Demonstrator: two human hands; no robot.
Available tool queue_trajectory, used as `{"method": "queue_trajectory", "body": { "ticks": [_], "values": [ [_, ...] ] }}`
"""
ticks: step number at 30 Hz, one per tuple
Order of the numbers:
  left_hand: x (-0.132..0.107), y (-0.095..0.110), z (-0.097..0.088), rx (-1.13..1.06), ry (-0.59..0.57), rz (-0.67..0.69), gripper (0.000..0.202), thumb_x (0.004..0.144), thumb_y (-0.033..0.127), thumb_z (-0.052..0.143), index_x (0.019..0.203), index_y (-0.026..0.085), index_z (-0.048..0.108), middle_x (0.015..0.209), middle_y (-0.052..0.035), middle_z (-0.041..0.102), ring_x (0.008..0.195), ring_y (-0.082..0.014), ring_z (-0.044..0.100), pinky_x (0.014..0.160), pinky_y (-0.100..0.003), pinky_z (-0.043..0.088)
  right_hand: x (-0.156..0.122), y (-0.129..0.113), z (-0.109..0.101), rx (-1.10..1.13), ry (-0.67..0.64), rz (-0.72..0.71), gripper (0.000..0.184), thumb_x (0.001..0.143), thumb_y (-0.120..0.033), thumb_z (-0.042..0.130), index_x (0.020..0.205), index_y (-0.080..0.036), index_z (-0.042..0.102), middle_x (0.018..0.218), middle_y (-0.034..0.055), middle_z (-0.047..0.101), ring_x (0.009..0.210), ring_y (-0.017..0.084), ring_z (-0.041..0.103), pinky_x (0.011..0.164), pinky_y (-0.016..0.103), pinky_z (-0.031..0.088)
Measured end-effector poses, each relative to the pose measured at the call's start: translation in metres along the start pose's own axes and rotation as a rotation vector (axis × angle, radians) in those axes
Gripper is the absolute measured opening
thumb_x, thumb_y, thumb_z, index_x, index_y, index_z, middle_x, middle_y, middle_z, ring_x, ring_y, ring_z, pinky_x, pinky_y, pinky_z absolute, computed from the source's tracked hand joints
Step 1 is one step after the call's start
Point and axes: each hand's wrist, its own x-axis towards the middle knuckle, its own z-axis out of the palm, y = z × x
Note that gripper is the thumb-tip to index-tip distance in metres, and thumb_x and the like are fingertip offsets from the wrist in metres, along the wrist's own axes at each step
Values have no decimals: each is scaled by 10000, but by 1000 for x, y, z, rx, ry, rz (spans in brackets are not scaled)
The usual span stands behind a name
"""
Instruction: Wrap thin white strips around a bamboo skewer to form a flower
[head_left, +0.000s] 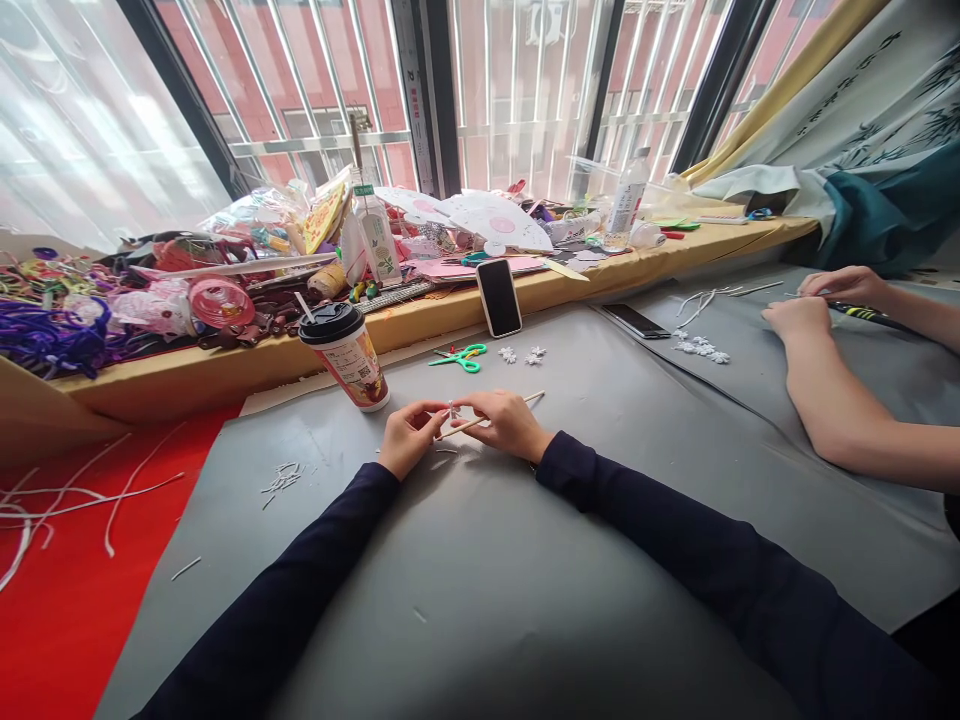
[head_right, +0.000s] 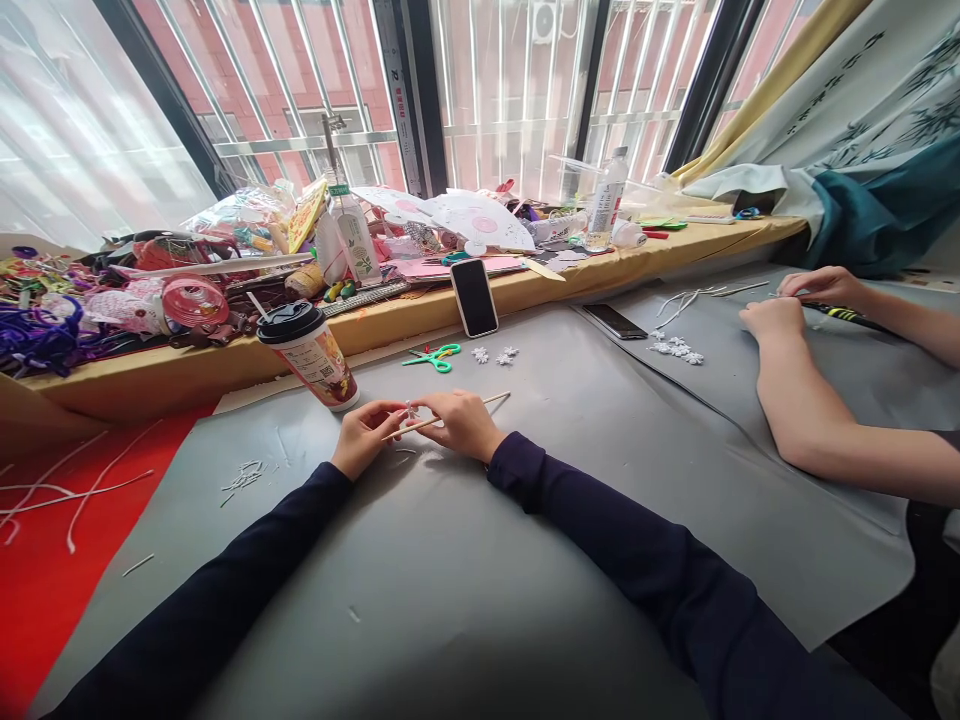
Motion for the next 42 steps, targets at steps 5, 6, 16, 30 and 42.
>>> {"method": "queue_trajectory", "body": {
  "ticks": [5, 6, 16, 30, 42],
  "values": [
    [2, 2, -1, -101, -32, -110, 312, 694, 393, 612, 860, 128, 618, 592, -8, 583, 479, -84, 502, 448, -199, 398, 0, 5, -2, -24, 26, -44, 258, 872, -294, 404, 1031, -214, 589, 829, 22, 646, 648, 110, 514, 641, 240, 318],
    [2, 3, 0, -132, -45, -130, 316, 689, 393, 616, 858, 126, 618, 602, -10, 586, 483, -84, 500, 451, -201, 398, 0, 6, -2, -31, 33, -60, 253, 869, -292, 412, 1029, -216, 592, 830, 23, 647, 645, 110, 513, 631, 240, 315],
    [-2, 12, 6, -513, -48, -332, 292, 633, 331, 682, 835, 123, 647, 679, -11, 564, 571, -66, 469, 485, -177, 357, 1, 6, -2, 4, 151, -111, 182, 852, -306, 474, 944, -229, 611, 773, -10, 651, 600, 82, 506, 605, 234, 310],
    [-6, 22, 11, -516, 15, -160, 333, 698, 315, 621, 984, 146, 642, 726, -38, 571, 584, -85, 497, 453, -202, 376, 3, 0, -4, 203, 212, -5, 162, 812, -330, 530, 872, -203, 608, 669, -6, 608, 572, 93, 491, 621, 229, 356],
    [-6, 15, 10, -265, 94, 121, 208, 716, 288, 619, 880, 172, 675, 761, -44, 612, 475, -83, 541, 394, -216, 404, 4, -3, -6, 249, 191, 25, 183, 823, -332, 504, 870, -206, 628, 637, -1, 578, 568, 98, 472, 615, 226, 372]
  ]
}}
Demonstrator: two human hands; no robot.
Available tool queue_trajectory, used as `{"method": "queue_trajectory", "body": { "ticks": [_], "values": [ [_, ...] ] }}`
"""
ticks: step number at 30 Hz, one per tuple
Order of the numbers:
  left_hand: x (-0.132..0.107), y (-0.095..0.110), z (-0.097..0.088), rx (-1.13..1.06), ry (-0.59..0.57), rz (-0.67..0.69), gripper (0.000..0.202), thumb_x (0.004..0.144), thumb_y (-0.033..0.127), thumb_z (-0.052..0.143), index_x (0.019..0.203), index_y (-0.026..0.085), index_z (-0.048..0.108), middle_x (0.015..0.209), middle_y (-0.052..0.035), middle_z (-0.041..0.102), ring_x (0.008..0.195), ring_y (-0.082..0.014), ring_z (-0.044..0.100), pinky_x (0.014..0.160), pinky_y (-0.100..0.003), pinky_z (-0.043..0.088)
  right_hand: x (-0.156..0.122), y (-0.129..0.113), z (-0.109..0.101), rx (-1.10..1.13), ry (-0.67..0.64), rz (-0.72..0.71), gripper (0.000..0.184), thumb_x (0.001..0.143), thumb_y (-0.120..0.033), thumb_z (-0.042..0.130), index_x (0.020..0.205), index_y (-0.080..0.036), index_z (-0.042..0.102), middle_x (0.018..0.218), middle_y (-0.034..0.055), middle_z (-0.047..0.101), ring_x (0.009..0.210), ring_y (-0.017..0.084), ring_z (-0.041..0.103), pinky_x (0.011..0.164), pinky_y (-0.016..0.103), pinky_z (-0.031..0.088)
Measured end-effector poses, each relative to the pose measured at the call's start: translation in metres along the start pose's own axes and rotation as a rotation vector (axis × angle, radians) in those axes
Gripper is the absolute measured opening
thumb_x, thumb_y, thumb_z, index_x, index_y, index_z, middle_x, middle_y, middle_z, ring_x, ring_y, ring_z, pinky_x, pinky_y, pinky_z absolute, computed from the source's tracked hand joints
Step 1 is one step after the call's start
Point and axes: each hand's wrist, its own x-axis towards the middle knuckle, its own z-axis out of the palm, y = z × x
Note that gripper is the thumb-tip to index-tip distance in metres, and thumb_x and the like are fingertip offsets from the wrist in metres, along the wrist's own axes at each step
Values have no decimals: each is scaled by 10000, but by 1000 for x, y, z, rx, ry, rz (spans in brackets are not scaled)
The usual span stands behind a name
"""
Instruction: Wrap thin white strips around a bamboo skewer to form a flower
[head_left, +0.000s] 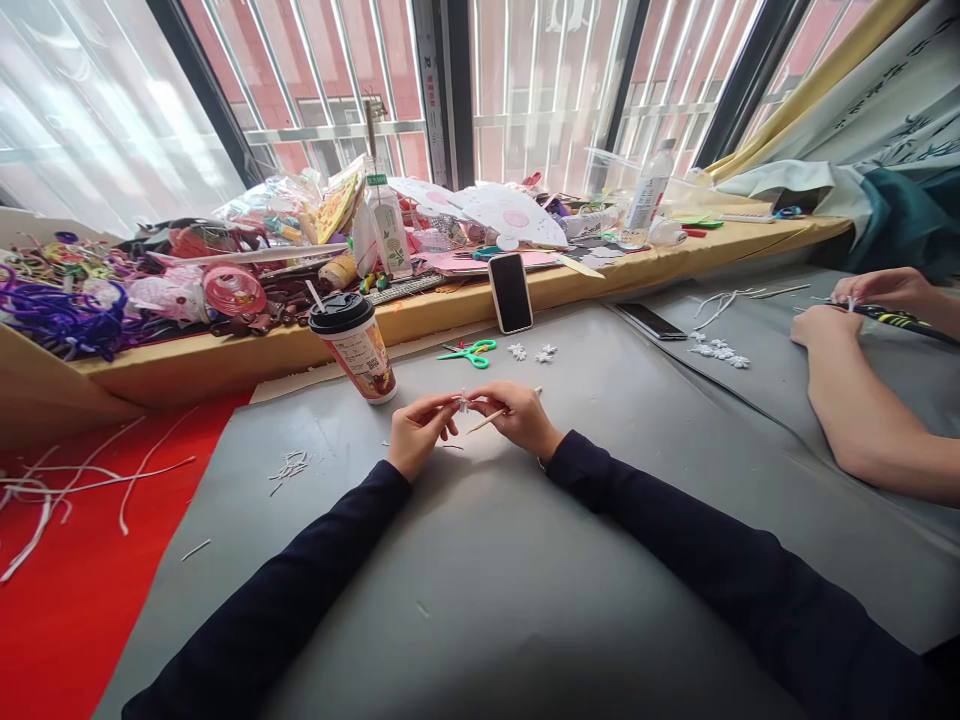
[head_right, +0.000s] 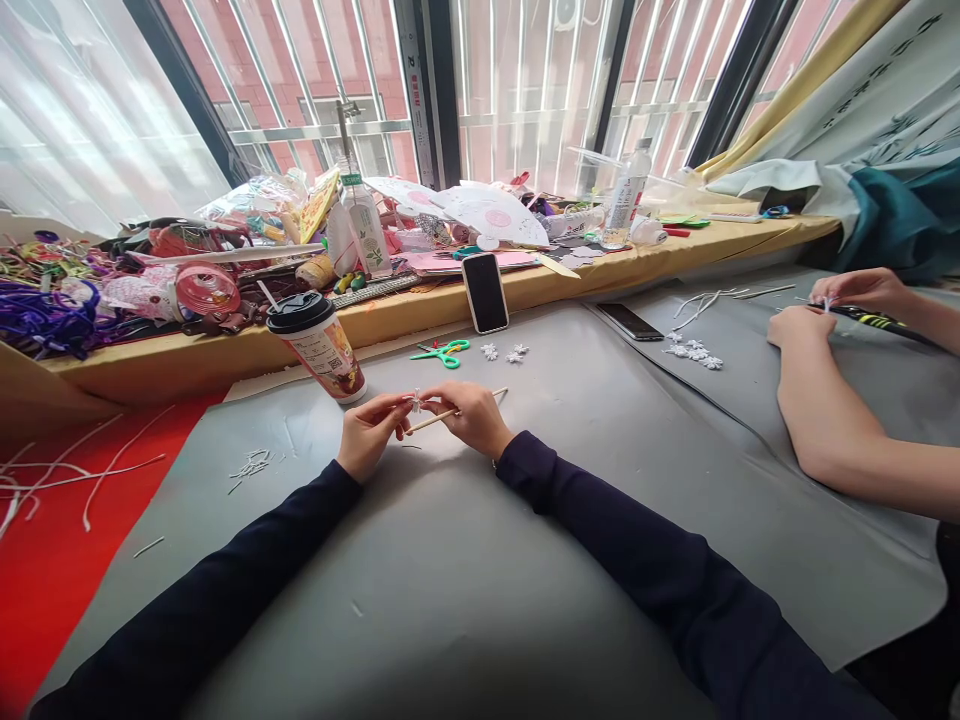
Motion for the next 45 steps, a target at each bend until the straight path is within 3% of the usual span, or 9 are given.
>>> {"method": "queue_trajectory", "body": {
  "ticks": [6, 14, 25, 34, 45],
  "values": [
    [-2, -1, 1, 41, 52, 56, 169, 715, 270, 624, 837, 162, 669, 781, -48, 623, 465, -80, 544, 392, -213, 409, 0, -1, 1, 28, -1, 17, 184, 815, -346, 513, 862, -204, 621, 666, 1, 599, 567, 95, 478, 622, 227, 379],
    [-1, 6, -2, 159, 14, 72, 276, 690, 313, 638, 926, 170, 633, 915, -71, 597, 503, -79, 563, 419, -207, 437, 1, -4, -2, 41, -7, 47, 197, 821, -340, 502, 875, -194, 623, 639, 1, 584, 558, 93, 465, 606, 220, 386],
    [-2, 4, -4, 244, 4, 140, 173, 748, 298, 575, 853, 166, 615, 861, -52, 563, 497, -66, 543, 466, -208, 431, -1, -5, 0, 95, -50, 19, 171, 813, -315, 520, 878, -195, 623, 740, 14, 640, 592, 91, 505, 619, 220, 394],
    [-2, 6, -4, 238, -15, 118, 222, 736, 301, 589, 912, 170, 617, 911, -59, 556, 516, -62, 539, 475, -200, 440, 1, -5, -2, 57, -31, 13, 163, 815, -310, 519, 872, -196, 621, 742, 12, 643, 574, 88, 505, 617, 222, 396],
    [-2, 7, -3, 267, 38, 112, 184, 743, 314, 579, 844, 170, 633, 843, -42, 560, 475, -53, 521, 467, -200, 420, -2, -3, 1, 27, -71, -2, 186, 825, -335, 503, 888, -207, 622, 714, 5, 629, 575, 92, 483, 628, 225, 374]
  ]
}}
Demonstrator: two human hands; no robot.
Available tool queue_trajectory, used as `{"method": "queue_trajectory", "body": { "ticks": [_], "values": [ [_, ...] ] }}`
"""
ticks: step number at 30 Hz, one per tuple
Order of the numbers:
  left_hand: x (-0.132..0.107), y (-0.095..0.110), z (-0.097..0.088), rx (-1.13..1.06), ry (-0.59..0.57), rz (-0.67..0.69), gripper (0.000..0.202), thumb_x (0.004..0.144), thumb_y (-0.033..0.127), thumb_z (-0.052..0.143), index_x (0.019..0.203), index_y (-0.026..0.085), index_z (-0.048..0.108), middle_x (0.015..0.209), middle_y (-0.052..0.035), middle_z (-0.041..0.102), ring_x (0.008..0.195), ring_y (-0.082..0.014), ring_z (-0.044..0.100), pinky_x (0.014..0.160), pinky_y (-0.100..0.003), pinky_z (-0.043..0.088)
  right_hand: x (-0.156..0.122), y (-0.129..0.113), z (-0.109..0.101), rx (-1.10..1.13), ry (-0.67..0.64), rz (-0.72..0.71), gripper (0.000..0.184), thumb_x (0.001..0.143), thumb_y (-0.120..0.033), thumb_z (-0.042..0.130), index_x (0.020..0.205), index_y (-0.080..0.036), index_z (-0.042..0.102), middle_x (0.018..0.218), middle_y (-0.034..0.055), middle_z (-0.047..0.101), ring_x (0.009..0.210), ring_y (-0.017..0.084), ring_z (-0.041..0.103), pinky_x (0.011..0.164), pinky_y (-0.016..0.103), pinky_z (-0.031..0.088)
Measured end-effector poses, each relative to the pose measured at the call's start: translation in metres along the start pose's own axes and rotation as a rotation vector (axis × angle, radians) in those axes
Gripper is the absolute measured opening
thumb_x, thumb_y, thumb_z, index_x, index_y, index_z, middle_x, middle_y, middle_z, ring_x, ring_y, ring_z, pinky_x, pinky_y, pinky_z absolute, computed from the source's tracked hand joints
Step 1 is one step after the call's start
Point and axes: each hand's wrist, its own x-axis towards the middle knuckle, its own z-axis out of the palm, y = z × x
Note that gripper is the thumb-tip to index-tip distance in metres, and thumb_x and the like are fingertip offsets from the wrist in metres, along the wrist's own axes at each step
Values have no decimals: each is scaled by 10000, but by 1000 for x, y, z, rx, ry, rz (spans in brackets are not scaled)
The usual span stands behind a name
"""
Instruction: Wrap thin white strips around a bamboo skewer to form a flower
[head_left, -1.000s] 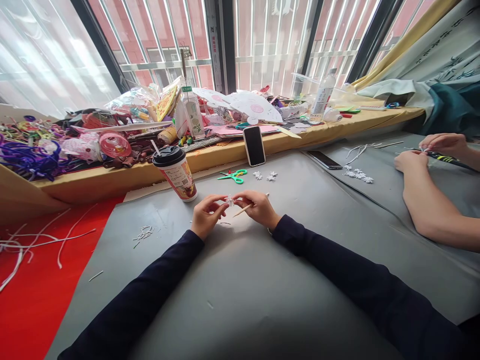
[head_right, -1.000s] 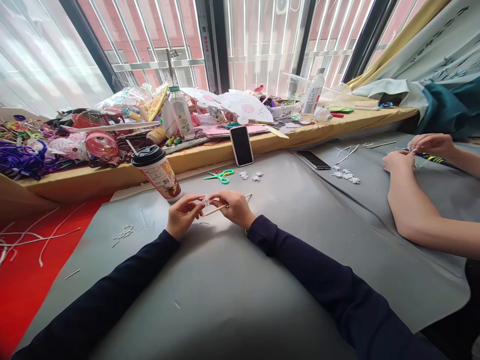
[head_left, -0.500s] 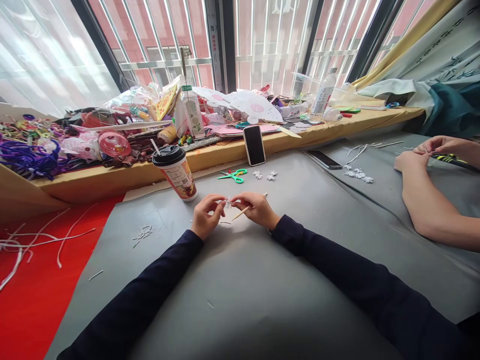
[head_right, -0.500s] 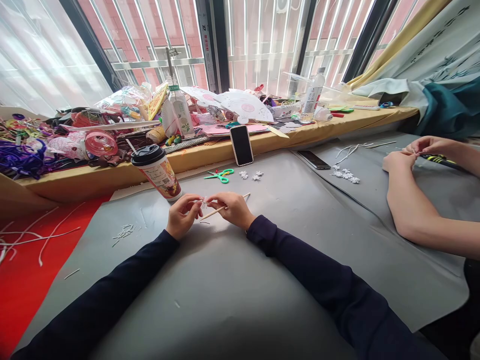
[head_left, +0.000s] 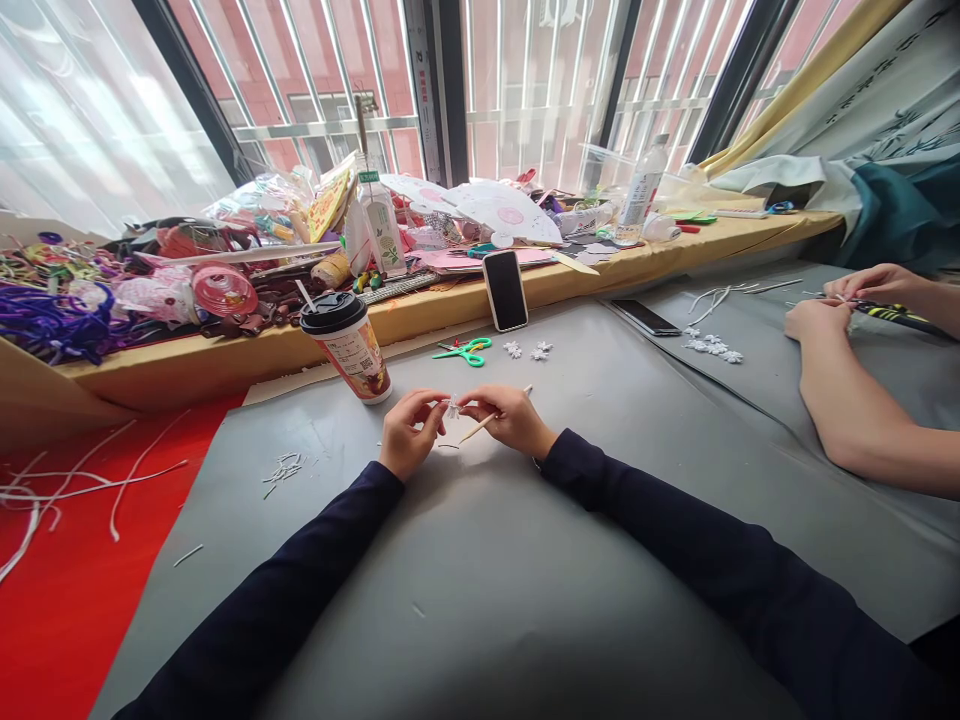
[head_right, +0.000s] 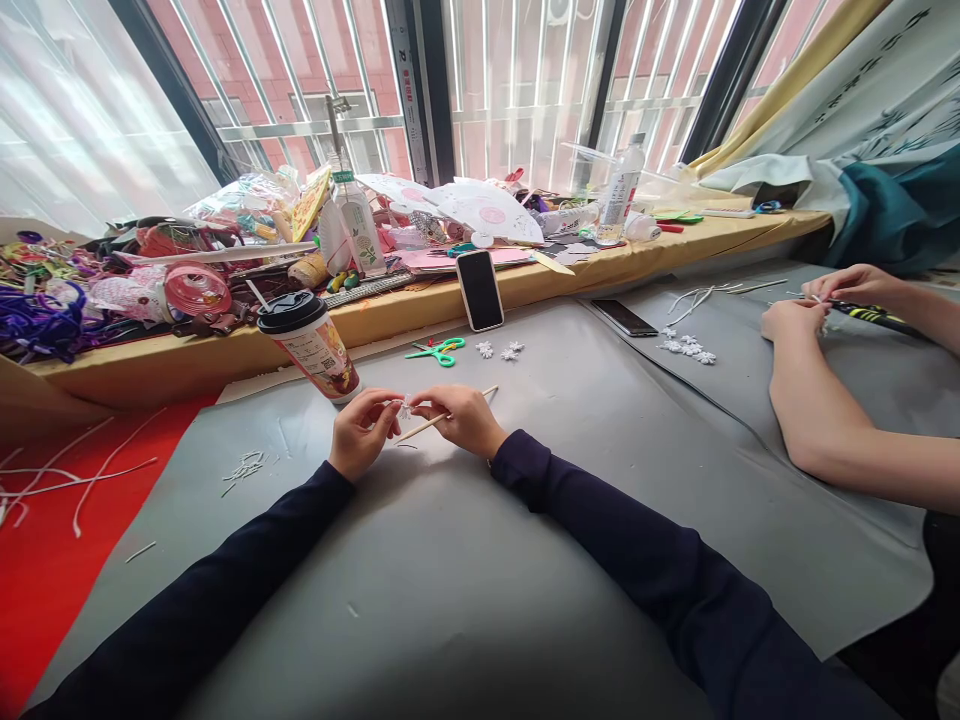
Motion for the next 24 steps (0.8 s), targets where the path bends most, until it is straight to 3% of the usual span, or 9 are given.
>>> {"method": "queue_trajectory", "body": {
  "ticks": [9, 18, 24],
  "values": [
    [0, -3, 2, -59, -26, -42, 229, 749, 321, 570, 911, 172, 630, 881, -51, 566, 483, -54, 524, 422, -184, 406, 0, 4, 1, -55, -14, 37, 213, 833, -350, 483, 906, -205, 621, 679, 1, 608, 564, 87, 472, 619, 208, 369],
    [0, -9, -2, 72, -12, 32, 192, 737, 299, 590, 883, 196, 660, 845, -39, 596, 467, -52, 513, 459, -195, 420, -1, 5, 1, -69, -89, 67, 233, 826, -373, 482, 925, -203, 606, 634, -26, 543, 544, 66, 431, 553, 174, 329],
    [0, -8, -3, 129, 16, 93, 171, 710, 309, 619, 834, 206, 679, 816, -39, 617, 467, -63, 517, 450, -201, 434, -2, 3, -2, -56, -67, 59, 233, 826, -357, 471, 929, -193, 601, 610, -26, 515, 532, 72, 408, 546, 182, 324]
  ]
}}
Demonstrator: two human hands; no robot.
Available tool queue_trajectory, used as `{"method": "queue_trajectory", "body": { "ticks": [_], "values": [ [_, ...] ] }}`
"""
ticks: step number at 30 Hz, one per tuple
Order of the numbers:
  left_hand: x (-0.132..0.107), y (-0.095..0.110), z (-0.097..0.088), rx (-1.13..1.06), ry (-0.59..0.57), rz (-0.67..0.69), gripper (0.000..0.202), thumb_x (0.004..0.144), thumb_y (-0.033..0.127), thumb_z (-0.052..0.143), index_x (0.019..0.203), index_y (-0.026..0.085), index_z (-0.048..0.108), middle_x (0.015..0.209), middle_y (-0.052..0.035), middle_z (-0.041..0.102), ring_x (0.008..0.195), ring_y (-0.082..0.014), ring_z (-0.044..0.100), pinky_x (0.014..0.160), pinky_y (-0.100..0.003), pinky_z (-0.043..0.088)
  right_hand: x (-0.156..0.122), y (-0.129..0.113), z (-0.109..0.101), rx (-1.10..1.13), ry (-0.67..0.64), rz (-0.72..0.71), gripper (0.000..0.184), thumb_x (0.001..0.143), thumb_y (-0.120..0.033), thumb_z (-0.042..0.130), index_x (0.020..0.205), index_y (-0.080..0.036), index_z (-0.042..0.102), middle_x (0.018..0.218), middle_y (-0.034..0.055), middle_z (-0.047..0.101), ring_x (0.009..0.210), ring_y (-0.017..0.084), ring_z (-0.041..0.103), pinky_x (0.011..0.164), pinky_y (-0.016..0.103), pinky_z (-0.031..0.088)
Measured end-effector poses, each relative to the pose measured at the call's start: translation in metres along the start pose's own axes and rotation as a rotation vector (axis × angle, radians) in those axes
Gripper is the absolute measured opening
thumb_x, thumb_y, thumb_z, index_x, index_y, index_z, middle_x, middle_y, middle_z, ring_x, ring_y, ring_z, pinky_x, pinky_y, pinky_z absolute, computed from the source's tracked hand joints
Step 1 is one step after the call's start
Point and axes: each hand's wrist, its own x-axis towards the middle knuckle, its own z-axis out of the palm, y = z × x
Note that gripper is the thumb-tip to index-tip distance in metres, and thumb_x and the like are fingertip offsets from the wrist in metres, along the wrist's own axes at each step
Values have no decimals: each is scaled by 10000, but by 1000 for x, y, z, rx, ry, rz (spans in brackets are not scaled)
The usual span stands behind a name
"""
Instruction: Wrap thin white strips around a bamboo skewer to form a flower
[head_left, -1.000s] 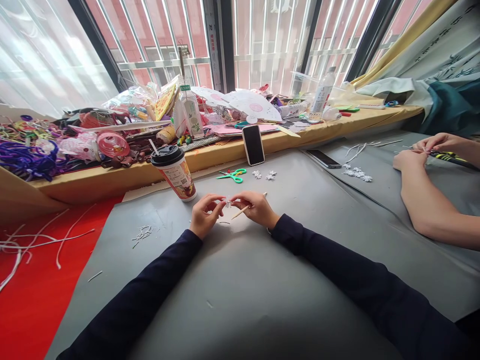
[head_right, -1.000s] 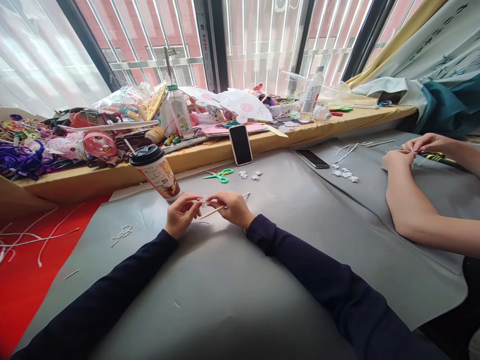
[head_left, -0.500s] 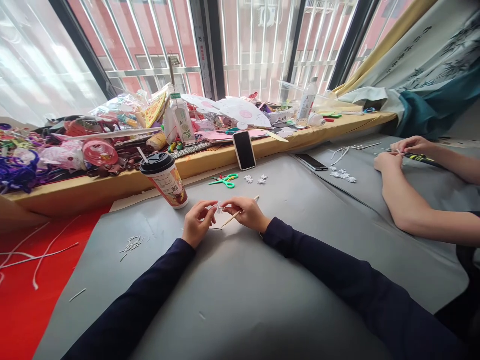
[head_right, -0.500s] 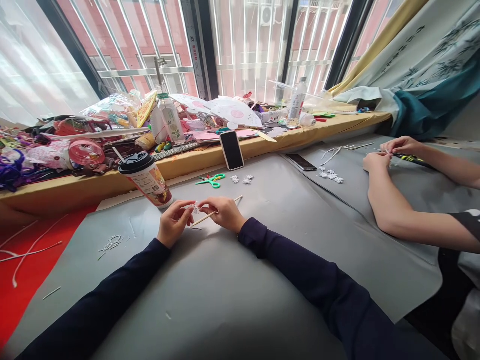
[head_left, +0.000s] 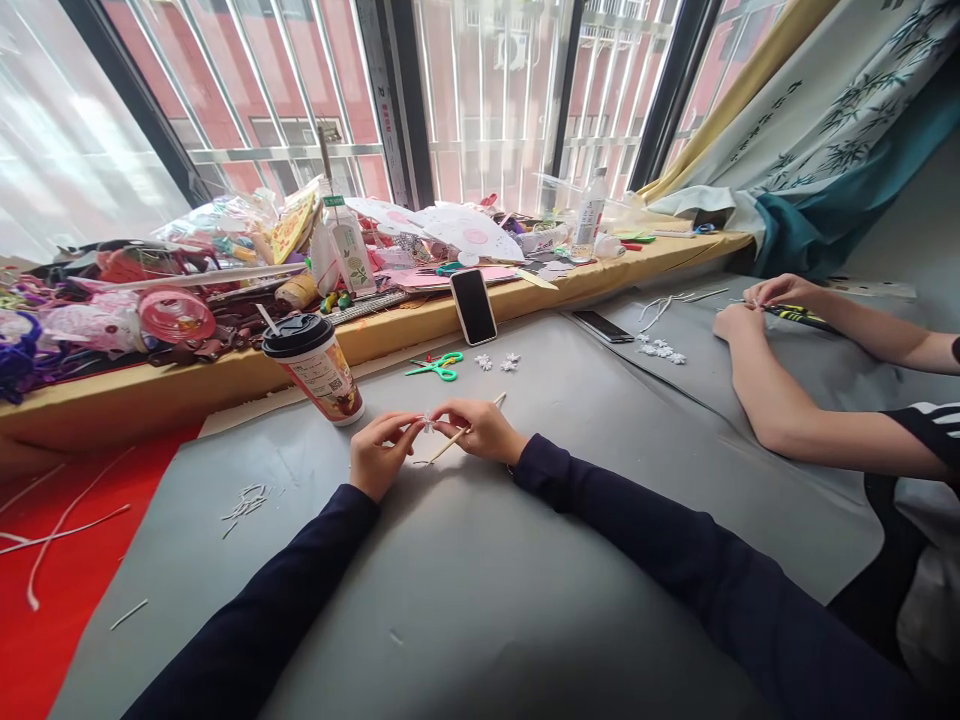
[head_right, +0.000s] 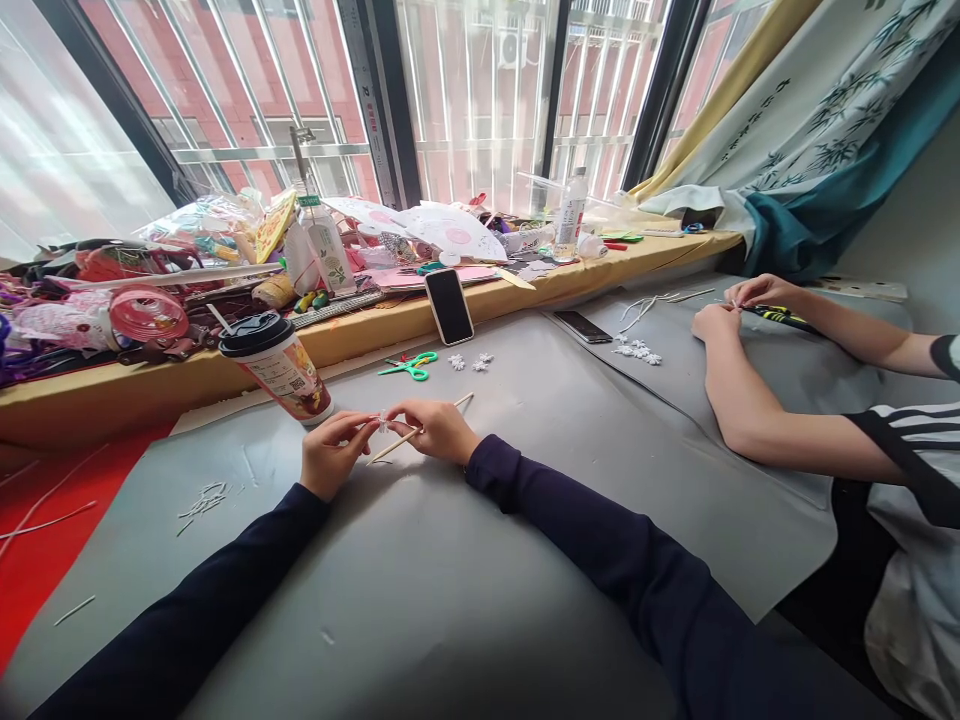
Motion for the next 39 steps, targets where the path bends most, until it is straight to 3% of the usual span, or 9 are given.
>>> {"method": "queue_trajectory", "body": {
  "ticks": [7, 13, 21, 32, 36, 39],
  "values": [
    [0, -4, -3, -12, -46, 36, 130, 696, 302, 635, 769, 208, 688, 782, -32, 632, 456, -62, 515, 452, -199, 442, 0, -1, -1, 24, -2, 1, 225, 828, -336, 458, 865, -174, 610, 602, -20, 500, 531, 69, 395, 529, 183, 315],
    [-1, -7, -1, -15, -69, 79, 203, 719, 259, 618, 909, 200, 658, 886, -42, 615, 484, -52, 539, 469, -201, 473, 1, 2, -1, 76, 4, 43, 245, 840, -338, 444, 930, -170, 599, 612, -18, 516, 530, 68, 397, 537, 183, 321],
    [-2, -6, 1, -5, -53, 62, 237, 745, 267, 584, 966, 205, 643, 940, -50, 606, 502, -55, 556, 479, -208, 496, 1, 2, 0, 115, 5, 60, 237, 838, -349, 460, 931, -183, 601, 652, -12, 543, 541, 72, 408, 567, 189, 345],
    [-3, 0, 2, 27, -21, 49, 147, 707, 294, 630, 795, 182, 664, 761, -20, 616, 469, -59, 537, 462, -200, 460, 0, 5, 2, 115, -7, 72, 245, 822, -377, 481, 896, -177, 603, 618, -17, 512, 543, 80, 397, 565, 197, 339],
    [-2, -3, 1, 17, -47, 39, 165, 711, 295, 625, 826, 183, 660, 817, -35, 622, 474, -60, 541, 466, -204, 471, 0, 6, 2, 102, -5, 75, 242, 818, -380, 488, 889, -179, 604, 598, -24, 496, 527, 77, 381, 546, 194, 328],
    [-2, -5, 2, -30, -70, 15, 252, 733, 300, 597, 959, 197, 639, 947, -62, 610, 498, -65, 558, 464, -211, 486, 0, 7, 3, 92, -2, 75, 250, 824, -383, 478, 902, -183, 604, 596, -26, 492, 524, 74, 380, 547, 191, 328]
  ]
}}
